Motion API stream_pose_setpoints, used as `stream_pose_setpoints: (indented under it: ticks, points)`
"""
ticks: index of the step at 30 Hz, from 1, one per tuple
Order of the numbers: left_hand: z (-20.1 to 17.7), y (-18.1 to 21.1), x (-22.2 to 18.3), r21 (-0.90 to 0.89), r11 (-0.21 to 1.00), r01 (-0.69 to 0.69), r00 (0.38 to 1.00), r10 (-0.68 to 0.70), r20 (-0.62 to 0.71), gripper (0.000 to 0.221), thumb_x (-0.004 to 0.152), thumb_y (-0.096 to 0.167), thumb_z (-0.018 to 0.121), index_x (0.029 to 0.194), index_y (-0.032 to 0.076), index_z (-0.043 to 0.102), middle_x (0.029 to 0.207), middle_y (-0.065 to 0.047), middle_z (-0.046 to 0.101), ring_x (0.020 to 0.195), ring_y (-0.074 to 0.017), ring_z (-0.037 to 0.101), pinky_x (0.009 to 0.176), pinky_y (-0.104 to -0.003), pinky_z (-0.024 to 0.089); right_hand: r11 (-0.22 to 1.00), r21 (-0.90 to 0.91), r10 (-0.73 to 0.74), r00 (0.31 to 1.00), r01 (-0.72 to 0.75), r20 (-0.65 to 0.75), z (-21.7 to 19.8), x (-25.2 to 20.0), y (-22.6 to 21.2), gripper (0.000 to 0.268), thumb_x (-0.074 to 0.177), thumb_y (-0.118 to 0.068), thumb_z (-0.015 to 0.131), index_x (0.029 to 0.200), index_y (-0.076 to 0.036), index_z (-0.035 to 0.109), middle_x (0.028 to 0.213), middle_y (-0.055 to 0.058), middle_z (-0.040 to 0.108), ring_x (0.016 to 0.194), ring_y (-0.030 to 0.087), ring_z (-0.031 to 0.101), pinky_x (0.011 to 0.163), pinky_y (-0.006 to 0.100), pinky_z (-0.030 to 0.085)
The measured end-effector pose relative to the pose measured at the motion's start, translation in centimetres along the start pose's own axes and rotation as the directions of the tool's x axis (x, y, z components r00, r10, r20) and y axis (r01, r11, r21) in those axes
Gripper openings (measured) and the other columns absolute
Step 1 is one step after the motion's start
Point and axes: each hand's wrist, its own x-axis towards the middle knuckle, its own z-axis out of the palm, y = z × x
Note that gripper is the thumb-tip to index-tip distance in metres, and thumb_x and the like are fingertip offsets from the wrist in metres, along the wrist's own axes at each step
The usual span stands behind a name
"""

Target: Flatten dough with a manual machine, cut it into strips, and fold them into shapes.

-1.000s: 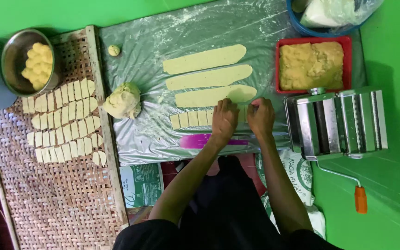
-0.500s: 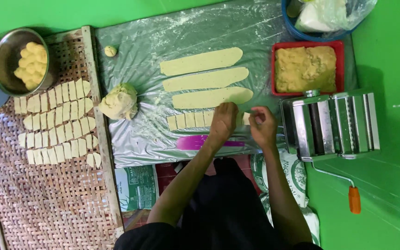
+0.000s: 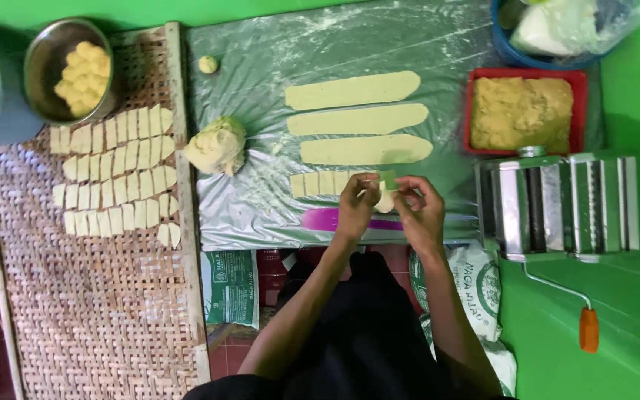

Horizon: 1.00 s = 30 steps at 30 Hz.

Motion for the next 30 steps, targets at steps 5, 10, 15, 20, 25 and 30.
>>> stream_pose_setpoints:
  ticks: [5,10,15,20,25,30]
  points:
    - [-6.0,3.3,-4.0,-0.212,0.954,0.212,0.968,-0.234,-0.086,0.026,0.103,0.021,0.061,0.124,0.008,0.07,0.104,-0.011,0.065,0.091,-0.0208,0.064,0.08,-0.035,0.057,0.998,0.056,-0.005,0.986,-0.005,0.169,6.7,-1.0,-1.6,0.029,0.087,0.006,0.069,0.114,-0.004,0.071,0.096,0.008,0.061,0.088,0.014,0.069,0.076,0.031,0.061]
    - [-14.4,5.3,-8.4,-0.347,0.914,0.209,0.964,-0.252,-0.082,0.07,0.105,0.05,0.06,0.14,-0.01,0.054,0.122,-0.027,0.062,0.114,-0.0375,0.062,0.102,-0.054,0.049,0.996,0.077,0.016,0.93,-0.047,0.366,15.0,-3.2,-2.5,0.028,0.091,0.005,0.068,0.118,-0.001,0.069,0.099,0.01,0.064,0.087,0.013,0.069,0.073,0.029,0.061]
    - [-23.5,6.9,-12.9,-0.136,0.991,0.0,0.944,-0.045,-0.327,0.019,0.096,0.029,0.078,0.092,0.01,0.078,0.072,-0.003,0.07,0.069,-0.0091,0.061,0.067,-0.023,0.05,0.988,0.039,0.107,0.855,-0.146,0.507,24.5,-7.2,-2.5,0.03,0.087,0.002,0.073,0.116,-0.003,0.07,0.097,0.008,0.063,0.085,0.01,0.069,0.077,0.026,0.062]
    - [-33.7,5.9,-16.8,-0.103,0.994,0.04,0.853,-0.088,-0.514,0.029,0.096,0.036,0.077,0.082,0.011,0.073,0.067,0.001,0.061,0.066,-0.0107,0.054,0.062,-0.026,0.041,0.951,-0.022,0.249,0.725,-0.307,0.643,35.2,-12.1,-1.2,0.031,0.086,-0.002,0.077,0.116,-0.001,0.07,0.097,0.008,0.065,0.083,0.014,0.07,0.076,0.031,0.063]
    - [-43.5,1.7,-17.8,-0.078,0.997,0.006,0.803,-0.051,-0.594,0.029,0.095,0.033,0.076,0.081,0.009,0.07,0.067,0.0,0.06,0.069,-0.012,0.055,0.064,-0.025,0.042,0.941,-0.114,0.309,0.676,-0.318,0.669,44.5,-14.4,5.0,0.035,0.082,0.0,0.078,0.116,-0.003,0.07,0.096,0.003,0.068,0.083,0.01,0.07,0.074,0.025,0.061]
    - [-49.9,0.1,-17.1,0.119,0.98,0.157,0.727,-0.034,-0.686,0.027,0.093,0.039,0.074,0.084,0.013,0.073,0.069,-0.005,0.066,0.07,-0.0167,0.061,0.063,-0.031,0.045,0.933,-0.261,0.032,0.668,0.246,0.743,50.7,-13.8,10.8,0.025,0.081,-0.007,0.08,0.104,-0.014,0.078,0.091,0.002,0.077,0.086,0.013,0.074,0.07,0.024,0.052]
